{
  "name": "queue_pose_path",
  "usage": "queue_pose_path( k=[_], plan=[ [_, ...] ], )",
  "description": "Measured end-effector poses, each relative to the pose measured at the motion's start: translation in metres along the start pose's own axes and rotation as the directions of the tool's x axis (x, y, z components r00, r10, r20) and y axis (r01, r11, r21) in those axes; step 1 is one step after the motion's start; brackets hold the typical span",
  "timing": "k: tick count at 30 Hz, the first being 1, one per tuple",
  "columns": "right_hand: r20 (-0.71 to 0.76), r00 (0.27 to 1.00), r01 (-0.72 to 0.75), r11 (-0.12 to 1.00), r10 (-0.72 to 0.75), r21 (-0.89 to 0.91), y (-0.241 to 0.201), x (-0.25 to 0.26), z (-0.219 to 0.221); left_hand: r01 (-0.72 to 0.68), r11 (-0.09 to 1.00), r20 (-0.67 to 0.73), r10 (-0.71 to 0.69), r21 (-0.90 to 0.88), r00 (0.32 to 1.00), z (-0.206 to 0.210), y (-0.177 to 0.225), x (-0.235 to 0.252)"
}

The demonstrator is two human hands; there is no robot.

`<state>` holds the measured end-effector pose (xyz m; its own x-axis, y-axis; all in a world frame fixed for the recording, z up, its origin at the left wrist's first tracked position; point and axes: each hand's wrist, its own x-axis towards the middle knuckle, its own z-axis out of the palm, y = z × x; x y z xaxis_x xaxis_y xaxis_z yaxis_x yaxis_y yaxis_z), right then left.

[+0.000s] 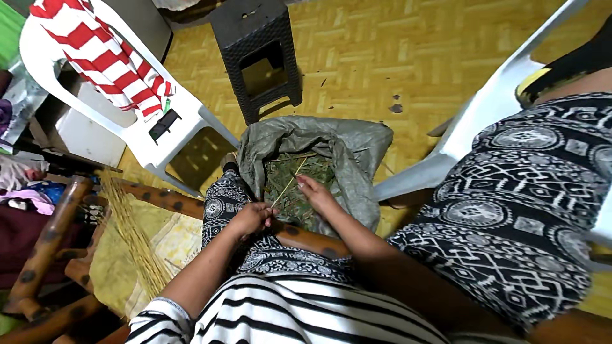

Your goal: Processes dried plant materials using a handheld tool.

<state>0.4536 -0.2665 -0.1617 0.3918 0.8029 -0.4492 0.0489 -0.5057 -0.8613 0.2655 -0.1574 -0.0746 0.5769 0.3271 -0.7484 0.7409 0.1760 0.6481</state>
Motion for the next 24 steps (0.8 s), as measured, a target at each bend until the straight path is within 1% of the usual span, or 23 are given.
queue_pose_path(
  k=[4, 7, 9, 11, 14, 16, 18, 21, 24],
  plan=[
    [-0.112, 0.991, -0.070, 0.996, 0.076, 0.055, 0.011, 0.010, -0.009, 0.019, 0.998, 0.020, -0.021, 0.064, 1.000, -0.010, -0.008, -0.014],
    [-0.225, 0.963, -0.136, 0.988, 0.147, 0.067, 0.019, 0.016, -0.016, 0.032, 0.995, 0.002, -0.032, 0.094, 0.999, -0.016, -0.016, -0.019],
    [-0.245, 0.956, -0.153, 0.987, 0.162, 0.054, 0.013, 0.013, -0.020, 0.042, 0.993, -0.040, -0.037, 0.114, 0.998, -0.018, -0.017, -0.020],
    [-0.188, 0.976, -0.105, 0.994, 0.106, 0.017, 0.000, 0.005, -0.012, 0.052, 0.983, -0.112, -0.033, 0.179, 0.993, -0.015, -0.011, -0.018],
    [-0.005, 1.000, 0.022, 0.993, -0.023, -0.120, -0.012, -0.009, 0.006, 0.054, 0.965, -0.206, 0.000, 0.258, 0.978, -0.008, 0.000, -0.007],
    [0.114, 0.989, 0.117, 0.960, -0.090, -0.256, -0.018, -0.019, 0.015, 0.050, 0.951, -0.248, 0.028, 0.305, 0.968, -0.003, 0.005, 0.002],
    [0.186, 0.973, 0.199, 0.912, -0.139, -0.358, -0.023, -0.029, 0.023, 0.040, 0.927, -0.270, 0.068, 0.374, 0.960, 0.002, 0.009, 0.008],
    [0.216, 0.967, 0.218, 0.868, -0.133, -0.446, -0.030, -0.036, 0.026, 0.025, 0.893, -0.274, 0.111, 0.450, 0.955, 0.010, 0.013, 0.014],
    [0.174, 0.979, 0.175, 0.863, -0.103, -0.473, -0.030, -0.034, 0.023, 0.040, 0.880, -0.258, 0.095, 0.473, 0.961, 0.012, 0.015, 0.013]
  ],
)
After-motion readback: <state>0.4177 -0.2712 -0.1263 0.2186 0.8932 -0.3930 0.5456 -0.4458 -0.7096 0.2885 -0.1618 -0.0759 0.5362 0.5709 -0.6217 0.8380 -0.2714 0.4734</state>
